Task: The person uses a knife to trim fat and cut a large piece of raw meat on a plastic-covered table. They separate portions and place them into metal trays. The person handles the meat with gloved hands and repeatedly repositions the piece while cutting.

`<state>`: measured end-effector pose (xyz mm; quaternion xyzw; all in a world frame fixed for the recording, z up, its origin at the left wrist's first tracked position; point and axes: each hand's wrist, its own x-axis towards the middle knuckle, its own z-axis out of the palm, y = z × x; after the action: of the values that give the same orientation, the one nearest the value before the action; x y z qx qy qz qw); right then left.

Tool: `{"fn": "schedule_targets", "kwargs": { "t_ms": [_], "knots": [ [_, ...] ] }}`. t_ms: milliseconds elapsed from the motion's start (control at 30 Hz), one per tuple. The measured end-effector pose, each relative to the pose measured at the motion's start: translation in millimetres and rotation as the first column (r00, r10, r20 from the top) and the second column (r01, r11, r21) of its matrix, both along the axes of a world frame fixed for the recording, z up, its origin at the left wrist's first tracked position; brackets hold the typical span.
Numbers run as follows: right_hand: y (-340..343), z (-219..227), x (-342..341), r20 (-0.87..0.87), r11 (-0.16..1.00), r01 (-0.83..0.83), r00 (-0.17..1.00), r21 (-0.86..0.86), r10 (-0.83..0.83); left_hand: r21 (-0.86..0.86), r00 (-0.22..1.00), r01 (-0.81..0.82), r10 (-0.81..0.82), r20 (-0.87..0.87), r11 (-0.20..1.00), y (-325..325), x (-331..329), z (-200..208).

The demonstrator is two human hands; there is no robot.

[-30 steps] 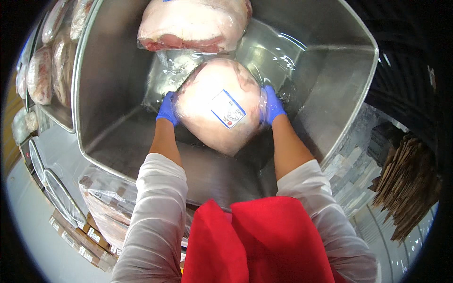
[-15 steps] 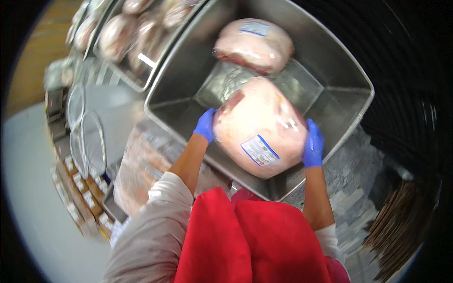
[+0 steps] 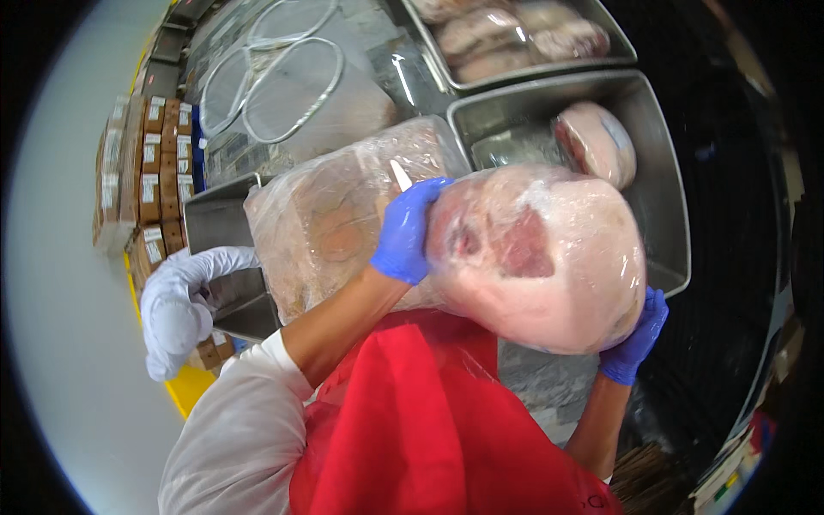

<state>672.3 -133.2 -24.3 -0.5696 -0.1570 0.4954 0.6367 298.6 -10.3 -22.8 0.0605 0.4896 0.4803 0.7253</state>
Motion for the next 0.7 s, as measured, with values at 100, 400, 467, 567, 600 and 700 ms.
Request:
{"fn": "schedule_targets", "kwargs": {
  "t_ms": [100,400,467,567,600,700],
  "knots": [
    [36,37,-69,0.213,0.994,-0.101,0.973,0.051,0.088,0.153,0.996,-0.076,0.081,-0.029,0.985,-18,-64,51],
    [123,3,-253,0.516,0.867,-0.469,0.791,0.167,0.328,0.265,0.895,-0.437,0.386,0.224,0.86,-54,-251,7],
    [106,18,-290,0.729,0.839,-0.52,0.635,0.161,0.254,0.253,0.88,-0.451,0.38,0.285,0.856,-69,-292,-30],
    [68,54,-339,0.7,0.873,-0.47,0.667,0.128,0.256,0.158,0.885,-0.433,0.385,0.262,0.887,-86,-317,-71],
    [49,53,-343,0.785,0.86,-0.496,0.577,0.116,0.227,0.178,0.892,-0.432,0.39,0.227,0.884,-91,-320,-83],
    [-6,57,-360,0.901,0.852,-0.519,0.396,0.062,0.176,0.214,0.902,-0.43,0.413,0.122,0.877,-121,-332,-131]
  ]
}}
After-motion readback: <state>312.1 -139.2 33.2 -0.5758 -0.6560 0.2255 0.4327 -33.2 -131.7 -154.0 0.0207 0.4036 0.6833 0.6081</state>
